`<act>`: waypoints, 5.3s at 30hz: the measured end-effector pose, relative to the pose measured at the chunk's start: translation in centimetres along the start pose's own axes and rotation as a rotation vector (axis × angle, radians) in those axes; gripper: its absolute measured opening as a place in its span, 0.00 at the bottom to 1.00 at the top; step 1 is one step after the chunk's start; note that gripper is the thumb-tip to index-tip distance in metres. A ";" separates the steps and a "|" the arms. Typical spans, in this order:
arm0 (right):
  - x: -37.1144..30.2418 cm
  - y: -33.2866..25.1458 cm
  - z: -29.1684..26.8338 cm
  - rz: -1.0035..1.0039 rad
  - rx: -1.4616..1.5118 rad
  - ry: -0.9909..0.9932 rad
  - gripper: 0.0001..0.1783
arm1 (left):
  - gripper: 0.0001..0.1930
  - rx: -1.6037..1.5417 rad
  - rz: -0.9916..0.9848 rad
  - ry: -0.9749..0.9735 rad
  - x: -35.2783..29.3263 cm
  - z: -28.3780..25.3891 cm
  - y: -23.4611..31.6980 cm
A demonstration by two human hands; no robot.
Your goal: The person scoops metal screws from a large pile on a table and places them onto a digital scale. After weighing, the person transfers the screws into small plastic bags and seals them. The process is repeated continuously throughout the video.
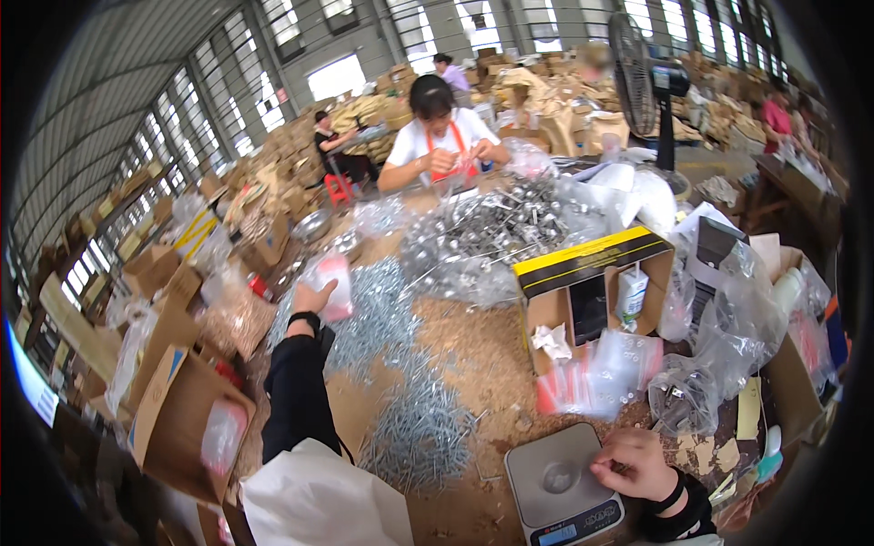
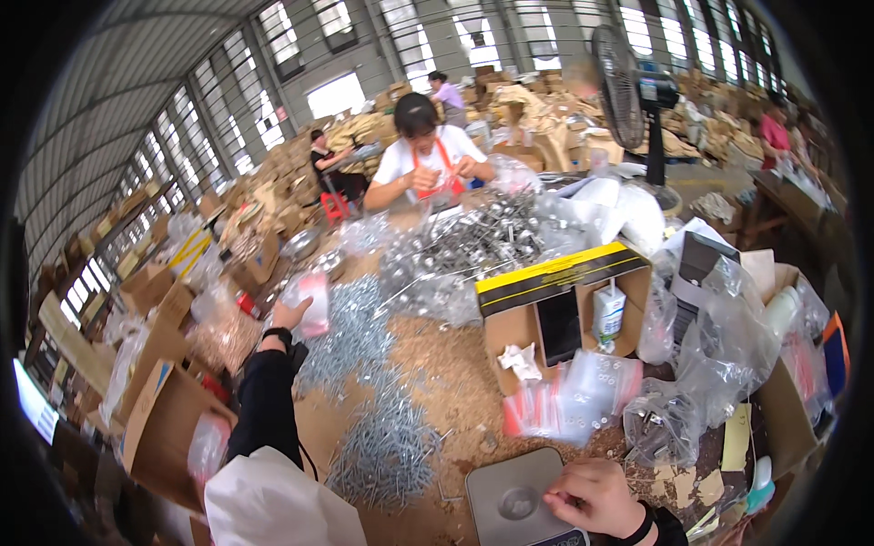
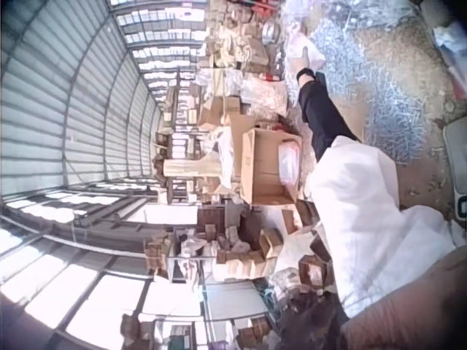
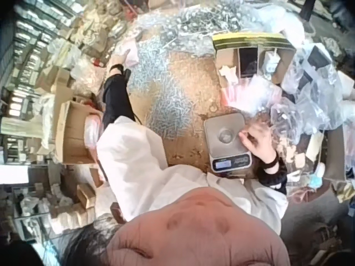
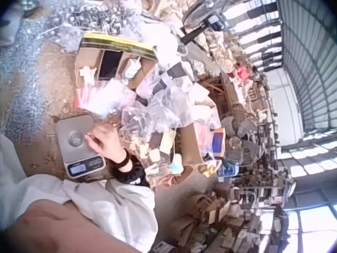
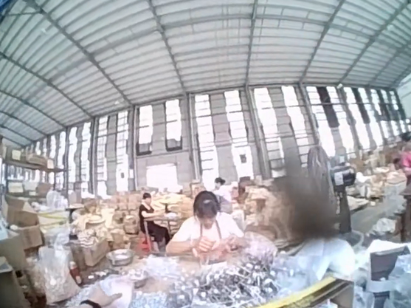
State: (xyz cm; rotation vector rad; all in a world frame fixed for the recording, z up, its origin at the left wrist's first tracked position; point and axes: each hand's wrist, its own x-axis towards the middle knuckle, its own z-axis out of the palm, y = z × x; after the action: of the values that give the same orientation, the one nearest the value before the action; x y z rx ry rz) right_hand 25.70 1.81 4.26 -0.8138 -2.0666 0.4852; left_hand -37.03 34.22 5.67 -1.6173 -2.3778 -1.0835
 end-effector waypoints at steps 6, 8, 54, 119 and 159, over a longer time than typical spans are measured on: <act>0.0 0.5 -0.4 0.007 -0.039 -0.024 0.08 | 0.20 0.308 -0.119 -0.172 2.8 5.0 -2.2; -0.2 0.6 -0.1 0.017 -0.052 0.019 0.08 | 0.30 0.379 -0.225 -0.121 2.2 5.5 1.4; 0.4 -0.5 -0.3 0.023 -0.172 -0.107 0.06 | 0.30 -0.889 0.539 -0.918 -17.3 13.9 20.3; 0.5 1.0 1.9 0.033 -0.081 -0.382 0.33 | 0.29 0.060 0.923 -0.357 -18.6 -0.5 14.0; -1.9 1.8 2.2 0.219 -0.305 0.150 0.28 | 0.16 0.640 0.510 -0.101 1.4 2.3 -3.4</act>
State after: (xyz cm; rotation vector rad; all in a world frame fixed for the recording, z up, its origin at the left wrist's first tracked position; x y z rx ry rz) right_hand 25.38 1.66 0.85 -1.2274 -1.9467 0.2177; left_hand -39.76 35.96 2.82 -1.8570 -1.8827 -0.1316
